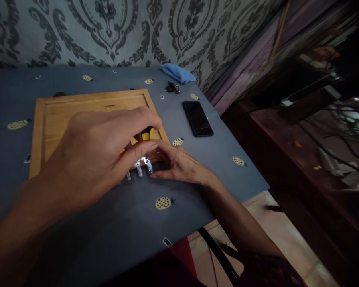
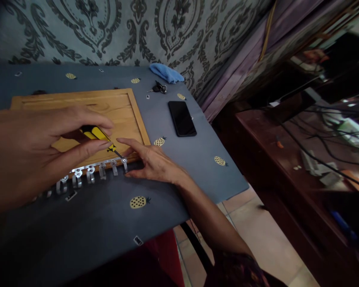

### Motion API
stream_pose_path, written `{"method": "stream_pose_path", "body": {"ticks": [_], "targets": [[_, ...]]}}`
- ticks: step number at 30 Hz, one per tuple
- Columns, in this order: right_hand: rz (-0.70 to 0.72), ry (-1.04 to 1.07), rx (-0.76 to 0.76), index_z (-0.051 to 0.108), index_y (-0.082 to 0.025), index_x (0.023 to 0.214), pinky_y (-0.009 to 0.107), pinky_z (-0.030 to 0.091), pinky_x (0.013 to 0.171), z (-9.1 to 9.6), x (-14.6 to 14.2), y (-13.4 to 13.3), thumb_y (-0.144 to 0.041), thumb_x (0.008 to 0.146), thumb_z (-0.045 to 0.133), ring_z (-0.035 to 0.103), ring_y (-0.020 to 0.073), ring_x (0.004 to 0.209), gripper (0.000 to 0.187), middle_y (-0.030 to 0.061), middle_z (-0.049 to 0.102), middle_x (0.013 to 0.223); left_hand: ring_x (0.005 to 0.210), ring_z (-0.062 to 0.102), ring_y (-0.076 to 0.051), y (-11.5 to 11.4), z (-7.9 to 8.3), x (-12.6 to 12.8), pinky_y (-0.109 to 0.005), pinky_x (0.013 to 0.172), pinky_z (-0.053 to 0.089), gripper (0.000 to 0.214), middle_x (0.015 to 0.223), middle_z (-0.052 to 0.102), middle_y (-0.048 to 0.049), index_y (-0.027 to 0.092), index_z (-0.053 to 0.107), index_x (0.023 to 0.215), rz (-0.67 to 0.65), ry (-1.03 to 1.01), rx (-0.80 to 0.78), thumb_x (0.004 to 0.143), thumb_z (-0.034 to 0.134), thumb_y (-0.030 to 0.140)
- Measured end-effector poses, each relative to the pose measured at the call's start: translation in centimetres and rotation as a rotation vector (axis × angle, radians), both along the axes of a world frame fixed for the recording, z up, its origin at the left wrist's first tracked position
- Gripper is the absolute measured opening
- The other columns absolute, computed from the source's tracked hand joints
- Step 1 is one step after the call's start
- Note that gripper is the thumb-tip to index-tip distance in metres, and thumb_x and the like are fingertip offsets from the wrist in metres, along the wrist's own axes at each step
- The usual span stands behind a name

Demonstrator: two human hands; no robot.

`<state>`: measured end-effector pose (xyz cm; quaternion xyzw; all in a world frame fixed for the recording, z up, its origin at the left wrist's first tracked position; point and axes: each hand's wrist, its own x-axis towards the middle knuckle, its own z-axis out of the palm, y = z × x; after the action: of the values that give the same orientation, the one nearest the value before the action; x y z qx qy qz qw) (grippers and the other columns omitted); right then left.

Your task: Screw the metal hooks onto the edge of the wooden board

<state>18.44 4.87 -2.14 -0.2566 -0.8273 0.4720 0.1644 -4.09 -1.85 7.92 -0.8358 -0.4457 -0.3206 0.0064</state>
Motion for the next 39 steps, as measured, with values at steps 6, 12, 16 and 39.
{"method": "stream_pose_path", "body": {"ticks": [6,12,16,39], "targets": [[-0.005,-0.036,0.036,0.046,-0.023,0.153,0.037,0.063,0.089,0.5,-0.1,0.0,-0.025,0.084,0.083,0.076,0.0215,0.099,0.079,0.0055,0.075,0.116,0.068,0.069,-0.011,0.2,-0.7,0.5,-0.024,0.06,0.045,0.011,0.083,0.074,0.0069,0.023,0.065,0.102,-0.045,-0.025,-0.011,0.103,0.054,0.021],[0.001,-0.022,0.018,0.044,-0.023,0.155,0.038,0.061,0.098,0.4,-0.2,-0.1,-0.021,0.082,0.082,0.076,0.0218,0.106,0.082,0.0053,0.075,0.118,0.071,0.069,-0.011,0.5,-1.0,0.6,-0.022,0.062,0.047,0.015,0.086,0.075,0.0041,0.02,0.063,0.096,-0.103,-0.025,-0.046,0.103,0.05,0.017],[-0.005,-0.034,0.053,0.047,-0.023,0.152,0.037,0.062,0.094,0.5,-0.1,0.0,-0.022,0.082,0.082,0.076,0.0211,0.1,0.078,0.0044,0.075,0.114,0.075,0.07,-0.011,0.4,-0.9,0.4,-0.022,0.064,0.048,0.014,0.088,0.075,0.003,0.019,0.064,0.098,-0.118,-0.013,-0.047,0.103,0.052,0.016],[0.0,-0.066,0.103,0.055,-0.02,0.142,0.035,0.059,0.092,0.7,-0.1,0.0,-0.022,0.083,0.082,0.074,0.0208,0.1,0.064,0.0045,0.075,0.113,0.082,0.073,-0.012,0.6,-1.3,0.3,-0.02,0.07,0.051,0.017,0.098,0.077,0.0007,0.017,0.066,0.111,-0.126,-0.011,-0.021,0.103,0.052,0.015]]}}
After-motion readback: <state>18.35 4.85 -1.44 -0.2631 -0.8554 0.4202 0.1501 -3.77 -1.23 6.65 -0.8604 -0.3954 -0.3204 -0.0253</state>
